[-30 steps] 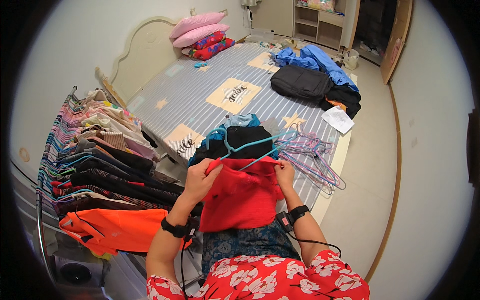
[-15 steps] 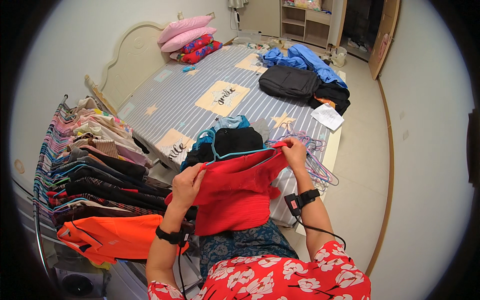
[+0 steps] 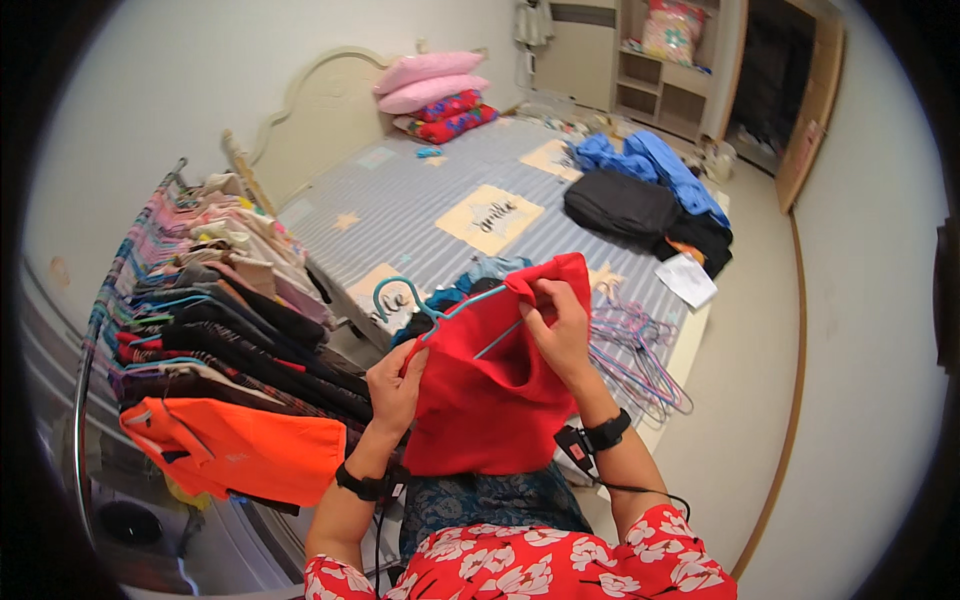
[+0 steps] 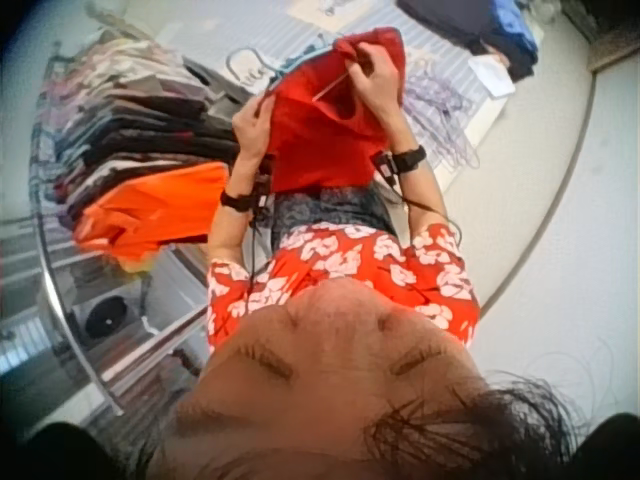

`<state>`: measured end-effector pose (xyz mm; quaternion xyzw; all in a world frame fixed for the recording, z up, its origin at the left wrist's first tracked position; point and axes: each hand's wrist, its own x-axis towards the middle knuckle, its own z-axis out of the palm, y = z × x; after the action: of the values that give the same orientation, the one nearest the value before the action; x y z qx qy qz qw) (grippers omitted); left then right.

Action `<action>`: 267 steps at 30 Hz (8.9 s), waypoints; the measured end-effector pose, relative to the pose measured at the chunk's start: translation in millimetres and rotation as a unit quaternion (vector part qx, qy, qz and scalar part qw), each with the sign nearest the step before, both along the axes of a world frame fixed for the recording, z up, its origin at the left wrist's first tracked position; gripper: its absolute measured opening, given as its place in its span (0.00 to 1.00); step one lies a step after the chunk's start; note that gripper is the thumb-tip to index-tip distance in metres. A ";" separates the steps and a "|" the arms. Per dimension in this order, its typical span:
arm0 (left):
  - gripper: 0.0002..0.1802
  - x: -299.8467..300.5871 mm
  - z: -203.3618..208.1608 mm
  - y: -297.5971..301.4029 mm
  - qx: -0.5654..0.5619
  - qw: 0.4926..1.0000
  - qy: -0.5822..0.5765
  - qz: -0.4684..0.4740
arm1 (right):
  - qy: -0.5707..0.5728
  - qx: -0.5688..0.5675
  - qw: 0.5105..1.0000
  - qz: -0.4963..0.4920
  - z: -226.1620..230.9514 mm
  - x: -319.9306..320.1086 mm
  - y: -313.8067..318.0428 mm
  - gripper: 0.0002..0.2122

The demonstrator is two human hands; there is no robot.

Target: The person picks up clothing items from a bed by hand, inserts a clothes hanger into each item, and hangs them onto a metal garment rack.

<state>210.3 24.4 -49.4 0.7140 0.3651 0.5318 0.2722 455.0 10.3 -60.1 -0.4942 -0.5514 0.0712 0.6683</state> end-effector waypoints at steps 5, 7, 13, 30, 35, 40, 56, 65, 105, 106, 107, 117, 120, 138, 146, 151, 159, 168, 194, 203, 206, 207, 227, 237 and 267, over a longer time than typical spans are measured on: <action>0.11 -32.3 27.7 -22.6 0.015 0.999 -0.001 0.050 | -0.072 0.142 0.984 -0.080 36.2 -13.8 0.5 0.17; 0.11 -50.9 38.7 -34.2 0.040 0.996 0.004 0.074 | -0.155 0.145 0.972 -0.099 54.6 -22.3 1.1 0.18; 0.11 -88.8 69.7 -82.2 -0.010 0.995 0.017 0.101 | -0.295 0.133 0.946 0.029 81.0 -33.3 6.2 0.14; 0.10 -214.3 94.1 -186.9 0.167 0.826 0.207 0.497 | -0.213 0.148 0.933 0.249 178.4 -157.2 -31.2 0.09; 0.10 -285.0 122.8 -176.0 0.218 0.744 0.166 0.610 | -0.235 0.110 0.881 0.396 198.1 -218.4 -38.7 0.08; 0.14 -359.8 133.4 -145.2 0.308 0.645 0.168 0.679 | -0.140 0.097 0.860 0.482 202.3 -288.5 -47.9 0.08; 0.29 -308.6 86.9 -71.3 0.185 0.865 0.062 0.463 | -0.095 0.084 0.885 0.447 150.1 -417.0 16.1 0.08; 0.37 -279.7 58.0 -47.5 0.189 0.859 0.129 0.459 | -0.138 0.077 0.912 0.378 124.9 -431.0 27.3 0.08; 0.35 66.8 -213.8 139.3 -0.069 0.958 0.278 0.016 | 0.129 -0.297 0.932 -0.162 -235.6 20.9 57.8 0.22; 0.35 71.4 -214.4 147.7 -0.067 0.954 0.290 0.032 | 0.107 -0.280 0.936 -0.184 -237.9 22.2 65.3 0.22; 0.36 71.5 -214.5 153.8 -0.079 0.947 0.307 0.045 | 0.110 -0.290 0.933 -0.180 -234.9 20.5 70.3 0.24; 0.23 67.3 -211.5 119.0 -0.075 0.962 0.260 -0.037 | 0.134 -0.341 0.929 0.055 -237.5 31.8 38.4 0.06; 0.22 58.9 -199.4 76.1 -0.073 0.956 0.256 -0.123 | 0.151 -0.460 0.861 0.154 -246.7 38.5 1.4 0.06; 0.16 66.5 -190.4 80.0 0.007 0.943 0.296 -0.154 | -0.216 -0.380 0.900 -0.007 -226.7 46.8 19.5 0.16; 0.23 65.5 -160.9 135.9 0.051 0.861 0.443 -0.242 | -0.063 -0.295 0.947 0.110 -153.0 48.3 0.4 0.14; 0.17 53.4 -107.8 105.7 0.005 0.889 0.370 -0.268 | -0.103 -0.442 0.884 0.109 -162.6 65.6 -39.0 0.16; 0.18 0.5 -124.7 23.3 -0.214 0.896 0.269 -0.283 | -0.055 -0.411 0.887 0.204 -211.6 33.1 -66.2 0.27; 0.38 29.9 -178.7 3.8 -0.088 0.915 0.337 -0.205 | 0.188 -0.371 0.867 0.274 -159.0 27.6 1.9 0.36; 0.11 27.9 -61.7 75.6 -0.320 0.907 -0.260 -0.092 | 0.214 -0.277 0.935 0.061 -163.8 52.2 126.1 0.37; 0.11 64.4 -41.5 68.1 -0.250 0.930 -0.246 -0.112 | -0.062 -0.351 0.918 0.174 -199.0 -30.1 33.9 0.12; 0.19 50.6 -73.6 81.2 -0.286 0.935 -0.189 -0.095 | 0.206 -0.405 0.875 0.168 -208.5 -48.7 55.4 0.13; 0.27 44.1 -80.4 80.1 -0.235 0.960 -0.118 -0.101 | 0.336 -0.378 0.848 0.158 -203.5 -62.2 54.9 0.15; 0.15 -15.8 17.3 72.8 -0.143 0.955 -0.233 -0.120 | 0.097 -0.205 0.926 0.302 -148.2 -144.4 32.4 0.43; 0.21 28.2 -2.5 75.8 -0.242 0.941 -0.172 -0.165 | 0.583 -0.358 0.673 0.282 -123.1 -56.6 -20.0 0.16; 0.19 146.6 -199.1 -4.5 -0.197 0.865 0.326 -0.328 | -0.066 -0.575 0.655 -0.486 -287.2 227.4 -147.4 0.25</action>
<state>356.9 19.9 -248.6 0.8566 0.2753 0.0658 0.4313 682.5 -137.1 -347.3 -0.9806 -0.1242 0.0067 0.1515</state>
